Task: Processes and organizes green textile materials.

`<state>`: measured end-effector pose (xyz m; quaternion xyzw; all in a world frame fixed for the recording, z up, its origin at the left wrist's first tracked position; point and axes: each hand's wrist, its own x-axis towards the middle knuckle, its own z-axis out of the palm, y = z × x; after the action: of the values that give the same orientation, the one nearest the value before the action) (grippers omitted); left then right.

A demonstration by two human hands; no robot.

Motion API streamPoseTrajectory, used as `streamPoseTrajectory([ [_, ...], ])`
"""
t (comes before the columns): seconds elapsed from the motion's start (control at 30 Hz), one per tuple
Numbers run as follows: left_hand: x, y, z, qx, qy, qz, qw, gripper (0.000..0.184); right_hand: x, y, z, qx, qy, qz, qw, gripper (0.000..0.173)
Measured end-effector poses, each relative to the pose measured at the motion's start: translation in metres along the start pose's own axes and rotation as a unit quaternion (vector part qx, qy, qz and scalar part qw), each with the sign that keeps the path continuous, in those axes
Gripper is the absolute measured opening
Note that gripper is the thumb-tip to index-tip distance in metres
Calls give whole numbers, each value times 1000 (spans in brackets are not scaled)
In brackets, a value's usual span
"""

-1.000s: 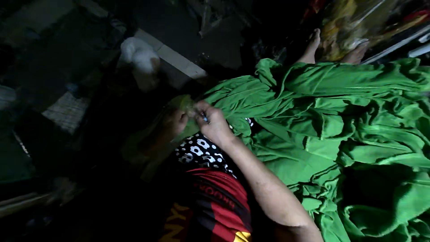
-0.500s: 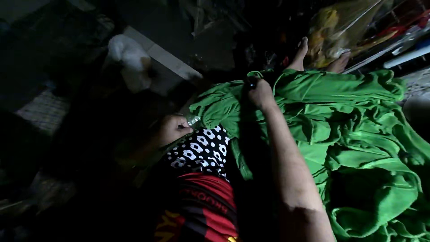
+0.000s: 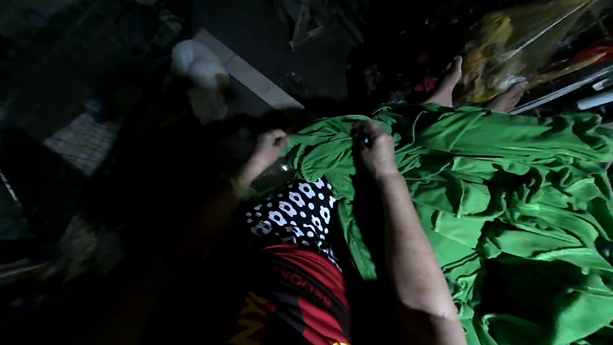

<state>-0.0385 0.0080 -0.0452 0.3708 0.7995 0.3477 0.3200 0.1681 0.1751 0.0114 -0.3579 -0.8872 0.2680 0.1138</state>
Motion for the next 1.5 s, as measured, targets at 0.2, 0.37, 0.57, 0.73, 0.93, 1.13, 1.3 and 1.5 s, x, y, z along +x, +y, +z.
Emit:
streamPoseTrajectory([
  [0.2,11,20,-39,-99,74,73,990,29,1,7,4,106,25,29,994,24],
  [0.37,7,33,-57,-99,49,85,990,29,-7,-3,5,105,29,-9,994,35],
  [0.57,-5,46,-61,-126,33,123,984,26,-6,-21,18,43,22,-58,997,42],
  [0.73,-21,69,-53,-229,-40,128,964,15,-7,-40,21,136,47,-99,985,53],
  [0.93,-18,75,-41,-222,-18,144,964,17,-3,-37,18,241,75,-88,964,20],
  [1.13,-68,79,17,58,-54,305,949,30,-7,-19,-35,41,-42,-10,998,25],
  [1.3,-89,45,54,132,-291,263,910,29,-21,12,-39,-40,-104,66,992,28],
  [1.5,-79,28,26,-78,-19,218,973,17,-16,15,-35,-10,-98,54,994,27],
])
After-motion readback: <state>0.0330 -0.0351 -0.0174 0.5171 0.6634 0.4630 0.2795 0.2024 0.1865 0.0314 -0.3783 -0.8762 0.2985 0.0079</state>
